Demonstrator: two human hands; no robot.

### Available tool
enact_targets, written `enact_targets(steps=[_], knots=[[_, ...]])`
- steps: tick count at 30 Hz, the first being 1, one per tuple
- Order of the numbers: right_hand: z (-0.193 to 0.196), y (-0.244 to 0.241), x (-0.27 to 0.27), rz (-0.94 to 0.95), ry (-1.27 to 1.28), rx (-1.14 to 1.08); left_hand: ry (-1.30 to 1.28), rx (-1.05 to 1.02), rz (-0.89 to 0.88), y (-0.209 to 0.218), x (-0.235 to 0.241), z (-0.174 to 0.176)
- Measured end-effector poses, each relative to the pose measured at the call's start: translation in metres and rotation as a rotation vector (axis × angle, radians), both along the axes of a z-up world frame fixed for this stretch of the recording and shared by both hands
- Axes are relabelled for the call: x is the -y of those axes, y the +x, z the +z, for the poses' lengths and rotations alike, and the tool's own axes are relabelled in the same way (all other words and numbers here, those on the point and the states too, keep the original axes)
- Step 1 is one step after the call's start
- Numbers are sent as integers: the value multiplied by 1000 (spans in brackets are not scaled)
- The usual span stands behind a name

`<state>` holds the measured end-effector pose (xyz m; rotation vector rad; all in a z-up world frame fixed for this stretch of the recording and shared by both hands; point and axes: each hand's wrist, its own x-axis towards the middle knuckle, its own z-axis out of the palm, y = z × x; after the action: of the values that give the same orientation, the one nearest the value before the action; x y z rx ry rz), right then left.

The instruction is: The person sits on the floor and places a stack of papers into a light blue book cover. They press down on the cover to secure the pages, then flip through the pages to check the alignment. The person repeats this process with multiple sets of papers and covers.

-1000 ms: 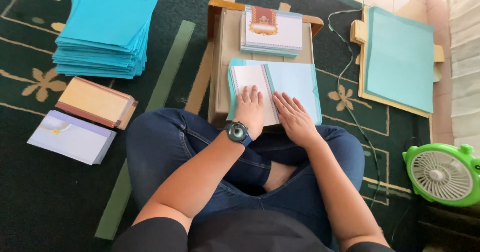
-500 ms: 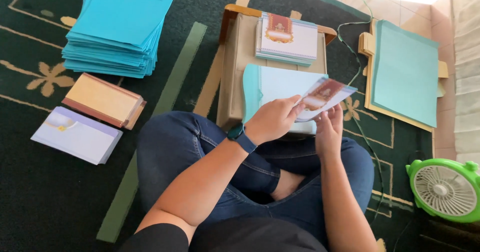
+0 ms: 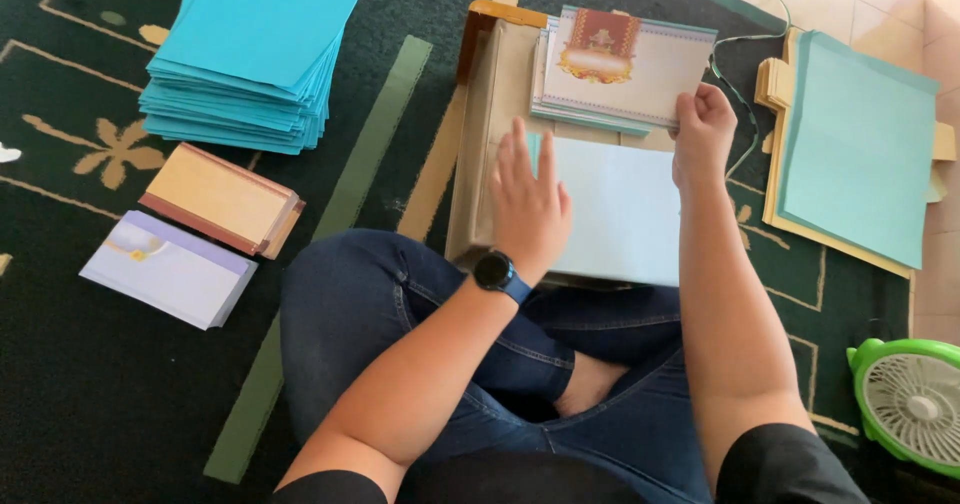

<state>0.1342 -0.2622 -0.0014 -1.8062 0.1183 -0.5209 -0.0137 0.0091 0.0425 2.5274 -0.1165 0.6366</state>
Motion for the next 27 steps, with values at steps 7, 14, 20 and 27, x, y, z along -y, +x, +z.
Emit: enact_targets(steps=[7, 14, 20, 27], knots=[[-26, 41, 7, -126, -421, -192, 194, -232, -443, -20, 40, -29], [21, -34, -20, -194, -655, -159, 255, -328, -606, -18, 45, -50], [13, -155, 2, -182, -746, -400, 180, -108, -665, -7, 58, -83], [-11, -209, 13, -145, -895, -617, 215, -77, -681, -7, 48, -72]])
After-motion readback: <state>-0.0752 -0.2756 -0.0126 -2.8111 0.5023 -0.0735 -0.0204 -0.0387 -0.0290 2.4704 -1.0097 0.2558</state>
